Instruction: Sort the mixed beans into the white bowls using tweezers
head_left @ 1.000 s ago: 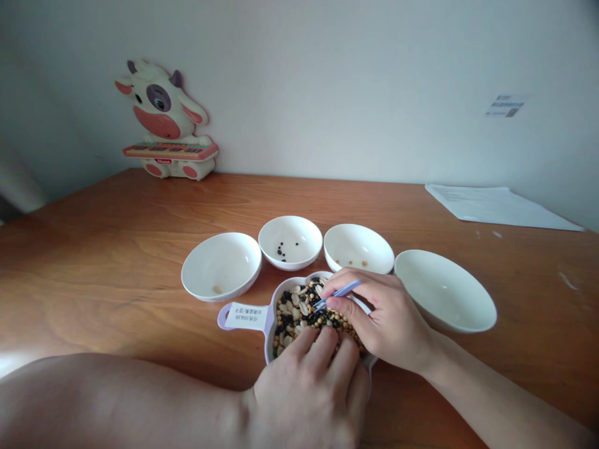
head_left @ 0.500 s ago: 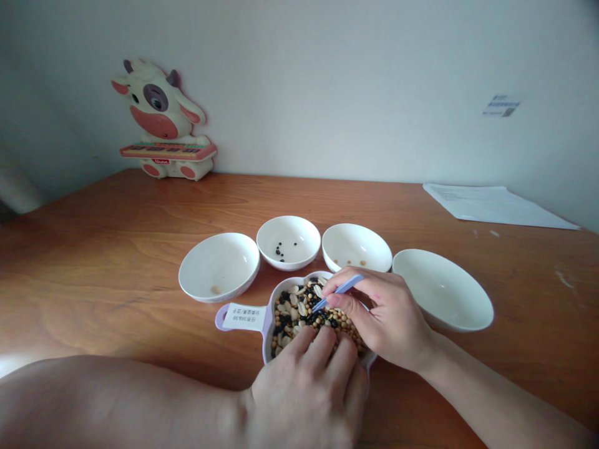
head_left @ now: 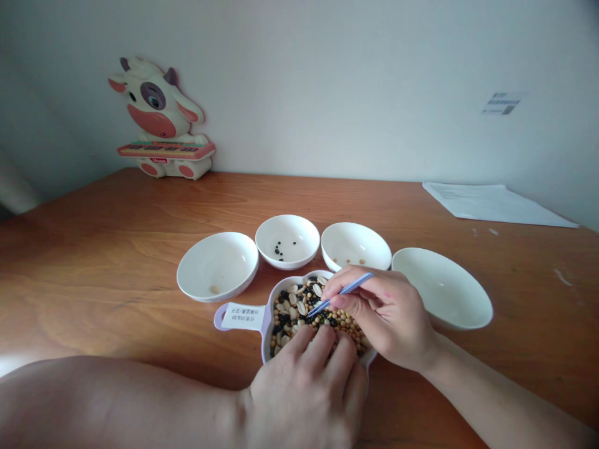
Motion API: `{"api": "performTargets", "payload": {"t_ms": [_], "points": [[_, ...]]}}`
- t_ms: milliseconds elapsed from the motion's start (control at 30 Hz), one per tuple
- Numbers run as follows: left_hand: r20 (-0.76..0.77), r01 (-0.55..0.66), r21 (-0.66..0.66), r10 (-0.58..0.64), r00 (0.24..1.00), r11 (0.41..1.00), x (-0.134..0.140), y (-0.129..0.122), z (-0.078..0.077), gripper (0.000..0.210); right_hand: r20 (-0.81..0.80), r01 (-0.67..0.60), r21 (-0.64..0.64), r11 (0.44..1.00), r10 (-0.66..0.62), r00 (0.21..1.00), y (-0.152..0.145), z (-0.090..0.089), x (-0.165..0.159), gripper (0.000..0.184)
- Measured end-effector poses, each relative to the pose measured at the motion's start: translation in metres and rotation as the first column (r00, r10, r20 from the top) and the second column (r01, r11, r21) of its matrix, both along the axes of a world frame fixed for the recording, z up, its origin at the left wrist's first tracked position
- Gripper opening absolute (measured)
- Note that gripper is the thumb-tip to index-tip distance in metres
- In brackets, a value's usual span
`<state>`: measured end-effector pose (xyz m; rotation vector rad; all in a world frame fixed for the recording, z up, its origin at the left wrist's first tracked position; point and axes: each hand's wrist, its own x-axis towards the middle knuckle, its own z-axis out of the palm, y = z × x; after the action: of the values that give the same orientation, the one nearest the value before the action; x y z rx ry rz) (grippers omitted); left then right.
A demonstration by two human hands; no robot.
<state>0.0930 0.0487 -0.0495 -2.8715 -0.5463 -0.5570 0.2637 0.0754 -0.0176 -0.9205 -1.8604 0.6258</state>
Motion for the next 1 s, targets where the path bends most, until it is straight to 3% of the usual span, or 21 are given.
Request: {"api": "performTargets", "payload": {"t_ms": [400,733,1000], "points": [[-0.014,0.000,0.007,0.000,1.000,1.000,0.0012,0.0004,0.0013,0.021,-0.093,-0.083,-0.007,0.996,0.082,0.992,0.0001,-0.0033,-0.0012,0.010],[-0.022,-0.017,-0.013,0.017,1.000,1.000,0.0003,-0.0017,0.0028,0.017,0.039,0.036,0.071,0.997,-0.038,0.999,0.0027,-0.0065,0.0002,0.012],[-0.012,-0.017,-0.017,0.016,1.000,1.000,-0.0001,-0.0004,0.0018,0.017,0.092,0.029,0.081,0.996,-0.037,0.995,0.0041,-0.0061,-0.0006,0.013]]}}
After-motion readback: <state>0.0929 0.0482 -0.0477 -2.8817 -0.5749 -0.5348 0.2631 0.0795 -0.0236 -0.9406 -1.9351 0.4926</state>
